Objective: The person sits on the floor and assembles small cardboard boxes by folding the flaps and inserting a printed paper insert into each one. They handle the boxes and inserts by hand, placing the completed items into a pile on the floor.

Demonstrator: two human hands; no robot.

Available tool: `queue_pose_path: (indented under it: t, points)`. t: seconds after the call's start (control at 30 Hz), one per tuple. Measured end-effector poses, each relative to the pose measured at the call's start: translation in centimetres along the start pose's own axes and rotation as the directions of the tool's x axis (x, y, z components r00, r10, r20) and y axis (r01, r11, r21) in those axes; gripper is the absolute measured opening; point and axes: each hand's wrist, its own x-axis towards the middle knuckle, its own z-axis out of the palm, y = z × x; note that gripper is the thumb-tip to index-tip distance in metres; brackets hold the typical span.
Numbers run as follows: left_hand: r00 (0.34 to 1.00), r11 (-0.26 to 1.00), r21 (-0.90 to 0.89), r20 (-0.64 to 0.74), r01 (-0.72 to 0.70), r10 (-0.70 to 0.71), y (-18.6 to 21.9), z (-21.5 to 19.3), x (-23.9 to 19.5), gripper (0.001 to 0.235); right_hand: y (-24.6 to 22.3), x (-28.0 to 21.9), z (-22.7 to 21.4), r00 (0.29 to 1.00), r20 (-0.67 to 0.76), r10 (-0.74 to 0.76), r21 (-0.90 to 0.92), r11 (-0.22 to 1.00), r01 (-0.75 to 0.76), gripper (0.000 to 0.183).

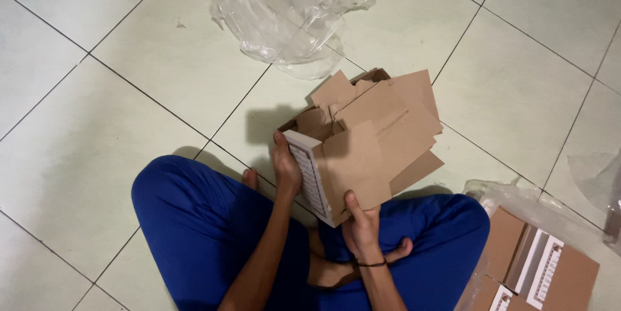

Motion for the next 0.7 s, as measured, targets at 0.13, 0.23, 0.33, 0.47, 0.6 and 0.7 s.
queue_pose_path:
  t: [0.13,0.23,0.33,0.47,0.6,0.7]
  points:
    - [0.999,0.999,-0.009,0.017,0.033,-0.033,0.5,0.0,-0.2,0.061,0.0,0.0,-0.2,0.999,0.041,0.004,0.016,1.000,-0.005,0.062]
    - [0.997,0.995,-0.067,0.001,0.076,-0.076,-0.4,0.2,0.3,0.059,-1.1,0.4,-0.2,0.994,0.051,0.101,0.037,0.994,-0.103,0.061]
    - [1.000,0.999,-0.035,-0.018,0.006,-0.007,-0.4,0.0,0.5,0.059,-3.0,2.5,-3.0,0.975,0.140,0.173,0.050,0.982,-0.181,0.051]
    - [0.986,0.989,0.037,0.091,-0.145,0.141,1.3,-0.4,-0.5,0.054,-5.2,6.4,-12.5,0.923,0.376,0.082,-0.152,0.988,-0.026,0.052]
    - [0.985,0.972,0.222,0.169,-0.075,0.038,2.2,0.3,-1.4,0.059,-7.6,6.3,-11.4,0.849,0.513,0.126,-0.128,0.989,-0.069,0.065]
    - [0.940,0.938,0.210,0.262,-0.276,0.218,1.9,0.7,-2.2,0.053,-6.7,5.6,-11.4,0.921,0.339,0.190,-0.350,0.934,-0.063,0.071]
